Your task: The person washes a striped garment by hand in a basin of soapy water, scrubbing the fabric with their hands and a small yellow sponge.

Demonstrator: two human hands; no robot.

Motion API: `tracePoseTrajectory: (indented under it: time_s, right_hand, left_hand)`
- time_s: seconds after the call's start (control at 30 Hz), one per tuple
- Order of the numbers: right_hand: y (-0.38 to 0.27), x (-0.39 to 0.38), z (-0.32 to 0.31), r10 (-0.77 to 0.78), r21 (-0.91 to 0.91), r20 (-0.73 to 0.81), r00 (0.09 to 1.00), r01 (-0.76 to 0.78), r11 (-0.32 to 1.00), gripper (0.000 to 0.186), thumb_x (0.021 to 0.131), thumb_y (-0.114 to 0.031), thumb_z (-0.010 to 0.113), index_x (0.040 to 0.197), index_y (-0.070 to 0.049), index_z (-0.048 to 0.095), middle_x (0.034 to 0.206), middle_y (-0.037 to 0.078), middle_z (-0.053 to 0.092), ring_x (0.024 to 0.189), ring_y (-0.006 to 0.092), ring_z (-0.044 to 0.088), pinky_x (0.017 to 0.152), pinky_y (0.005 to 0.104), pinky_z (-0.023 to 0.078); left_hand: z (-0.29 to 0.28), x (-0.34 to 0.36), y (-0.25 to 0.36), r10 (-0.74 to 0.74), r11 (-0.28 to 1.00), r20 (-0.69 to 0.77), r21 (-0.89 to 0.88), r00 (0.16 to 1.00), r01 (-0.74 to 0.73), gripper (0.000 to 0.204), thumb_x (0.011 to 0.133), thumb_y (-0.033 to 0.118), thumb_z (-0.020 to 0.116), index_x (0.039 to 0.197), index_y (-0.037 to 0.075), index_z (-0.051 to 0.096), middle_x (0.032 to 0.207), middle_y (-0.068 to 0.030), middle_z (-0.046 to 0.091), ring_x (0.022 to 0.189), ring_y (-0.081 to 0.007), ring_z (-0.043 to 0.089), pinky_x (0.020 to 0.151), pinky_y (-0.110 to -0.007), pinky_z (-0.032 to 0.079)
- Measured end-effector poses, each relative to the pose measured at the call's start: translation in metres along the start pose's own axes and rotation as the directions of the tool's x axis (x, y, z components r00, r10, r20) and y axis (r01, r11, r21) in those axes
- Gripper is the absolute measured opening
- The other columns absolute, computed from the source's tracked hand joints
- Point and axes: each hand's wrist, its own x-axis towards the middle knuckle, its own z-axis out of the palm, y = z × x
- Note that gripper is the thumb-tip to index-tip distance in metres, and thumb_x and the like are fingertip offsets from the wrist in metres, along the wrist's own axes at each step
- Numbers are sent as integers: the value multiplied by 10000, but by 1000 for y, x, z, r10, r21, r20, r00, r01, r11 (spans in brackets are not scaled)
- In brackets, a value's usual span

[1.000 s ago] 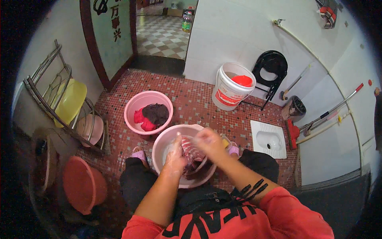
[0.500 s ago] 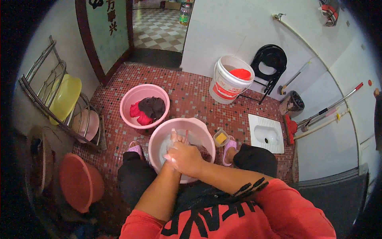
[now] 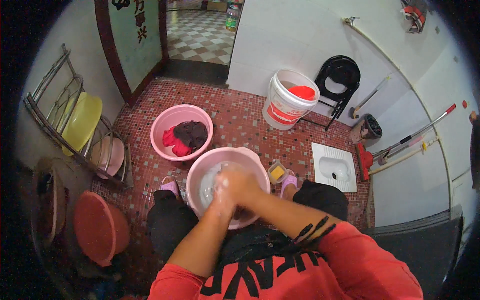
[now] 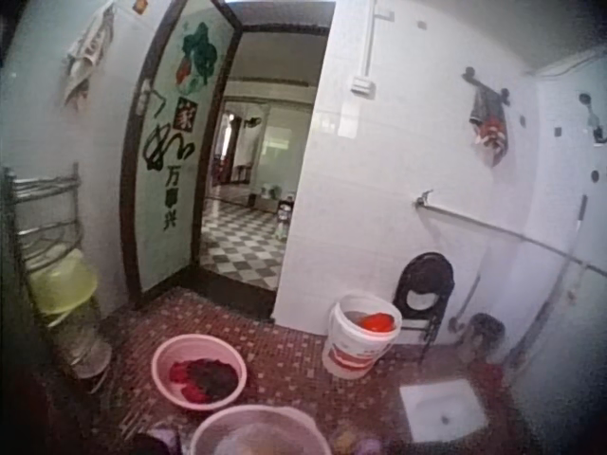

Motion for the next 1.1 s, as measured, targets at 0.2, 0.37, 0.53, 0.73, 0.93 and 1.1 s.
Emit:
tracePoseTrajectory:
  time_s: [0.2, 0.37, 0.53, 0.73, 0.93, 1.1]
  right_hand:
    - [19, 16, -45, 157, -110, -173, 972, -177, 978, 184, 708, -226, 563, 805, -78, 610, 825, 164, 567, 826, 324, 566, 672, 413, 469]
    - [-27, 0, -21, 66, -224, 197, 978, -21, 974, 165, 731, -210, 556, 796, -67, 607, 758, 147, 556, 770, 310, 564, 620, 411, 464]
    - [51, 20, -23, -32, -189, -192, 981, -5, 982, 151, 734, -214, 552, 808, -102, 622, 773, 130, 556, 755, 304, 564, 619, 401, 468]
    - [-16, -12, -5, -148, -200, -108, 983, 125, 972, 163, 748, -240, 552, 741, -92, 621, 787, 132, 564, 757, 302, 569, 625, 405, 461]
    - [45, 11, -31, 65, -108, -202, 977, -89, 990, 168, 767, -236, 538, 729, -85, 600, 786, 142, 576, 772, 306, 574, 642, 411, 459]
    - [25, -5, 0, -220, -96, -332, 918, 199, 975, 150, 769, -208, 525, 820, -86, 595, 803, 139, 582, 793, 316, 567, 685, 412, 461]
  left_hand:
    - [31, 1, 12, -242, 968, -146, -99, 959, 229, 350, 874, 372, 471, 1066, 83, 523, 1045, -67, 569, 942, -175, 554, 774, -327, 476]
    - [-2, 15, 12, -142, 987, -9, -81, 990, 140, 355, 878, 375, 463, 1073, 84, 521, 1051, -66, 569, 950, -178, 552, 782, -334, 474]
    - [-12, 24, 2, -277, 960, -139, -14, 951, 278, 356, 876, 385, 461, 1073, 95, 523, 1050, -58, 571, 939, -176, 559, 775, -342, 480]
    - [-1, 20, 0, -162, 985, -47, -58, 986, 160, 402, 857, 415, 466, 1069, 77, 514, 1088, -92, 551, 954, -216, 553, 811, -389, 471]
    - [22, 6, 6, -233, 972, -143, -3, 962, 235, 370, 855, 367, 484, 1091, 83, 507, 1059, -84, 554, 938, -215, 553, 790, -359, 472]
    - [32, -11, 15, -79, 991, -329, 73, 941, 109, 404, 853, 428, 471, 1078, 95, 519, 1077, -107, 556, 1030, -235, 505, 880, -378, 421]
